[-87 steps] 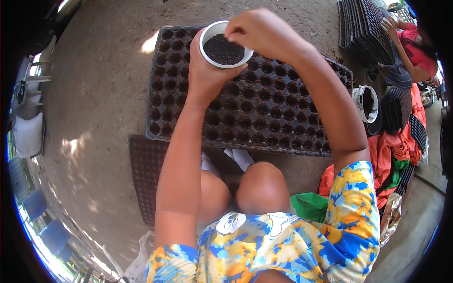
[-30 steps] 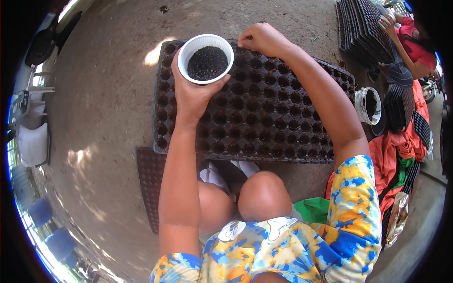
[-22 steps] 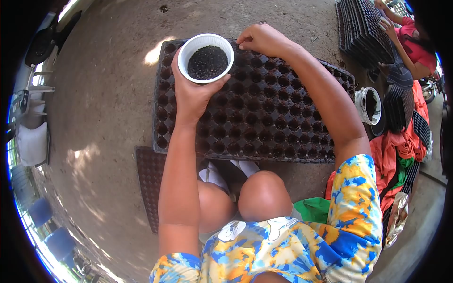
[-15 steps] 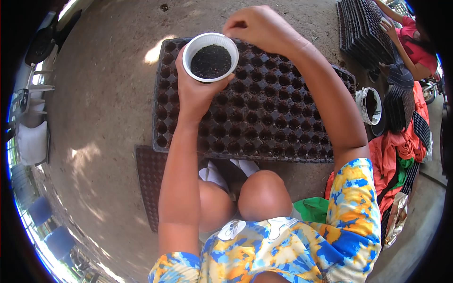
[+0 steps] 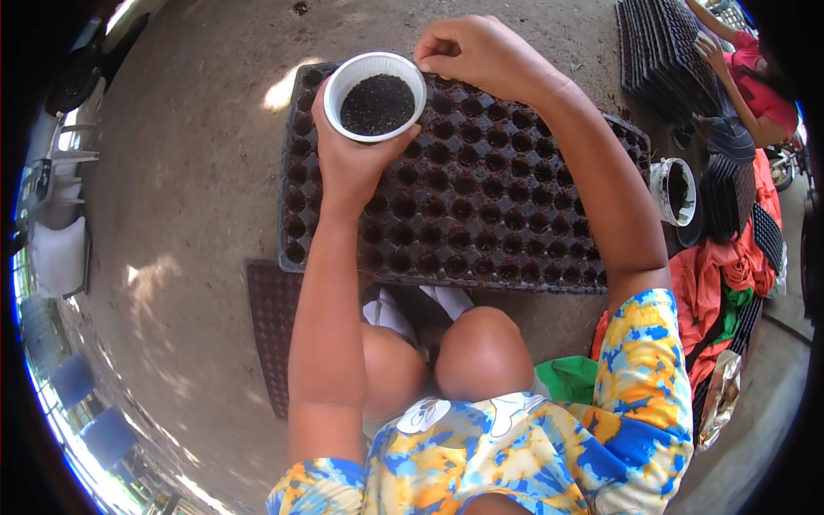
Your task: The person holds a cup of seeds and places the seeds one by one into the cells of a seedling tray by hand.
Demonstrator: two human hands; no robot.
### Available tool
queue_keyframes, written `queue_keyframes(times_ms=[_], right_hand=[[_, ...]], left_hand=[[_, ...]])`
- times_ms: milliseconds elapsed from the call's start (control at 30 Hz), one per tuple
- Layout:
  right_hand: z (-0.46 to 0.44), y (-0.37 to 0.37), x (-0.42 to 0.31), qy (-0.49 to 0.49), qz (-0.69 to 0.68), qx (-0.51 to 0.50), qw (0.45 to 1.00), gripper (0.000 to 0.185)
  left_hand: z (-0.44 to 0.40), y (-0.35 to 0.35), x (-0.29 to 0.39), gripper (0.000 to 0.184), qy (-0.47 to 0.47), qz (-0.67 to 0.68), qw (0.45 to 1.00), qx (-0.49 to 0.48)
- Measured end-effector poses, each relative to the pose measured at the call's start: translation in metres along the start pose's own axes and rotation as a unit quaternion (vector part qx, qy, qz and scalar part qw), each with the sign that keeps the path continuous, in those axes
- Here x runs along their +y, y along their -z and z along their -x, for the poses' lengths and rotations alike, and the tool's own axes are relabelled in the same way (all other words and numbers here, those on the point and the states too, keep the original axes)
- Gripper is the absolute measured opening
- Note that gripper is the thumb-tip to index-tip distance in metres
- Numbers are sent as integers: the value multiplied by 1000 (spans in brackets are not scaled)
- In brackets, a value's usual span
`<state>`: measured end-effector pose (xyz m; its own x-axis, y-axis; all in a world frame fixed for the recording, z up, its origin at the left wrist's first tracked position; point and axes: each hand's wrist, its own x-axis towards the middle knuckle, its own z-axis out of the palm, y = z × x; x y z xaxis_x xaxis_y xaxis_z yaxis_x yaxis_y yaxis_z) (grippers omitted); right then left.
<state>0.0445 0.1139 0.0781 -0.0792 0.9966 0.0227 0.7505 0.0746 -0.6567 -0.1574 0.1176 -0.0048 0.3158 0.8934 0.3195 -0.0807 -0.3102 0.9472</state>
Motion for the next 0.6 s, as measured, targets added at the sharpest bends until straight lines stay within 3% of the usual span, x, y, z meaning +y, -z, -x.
queue_keyframes(times_ms=[100,233,600], right_hand=[[6,-16,27,-56,53,-67,995,19],[9,-32,47,-45,71,-76,994,20],[10,-17,36,-21,102,-3,995,19]], left_hand=[[-1,3,5,86,2,8,1000,12],[-1,1,5,86,0,25,999,23],[-1,-1,4,90,5,17,1000,14]])
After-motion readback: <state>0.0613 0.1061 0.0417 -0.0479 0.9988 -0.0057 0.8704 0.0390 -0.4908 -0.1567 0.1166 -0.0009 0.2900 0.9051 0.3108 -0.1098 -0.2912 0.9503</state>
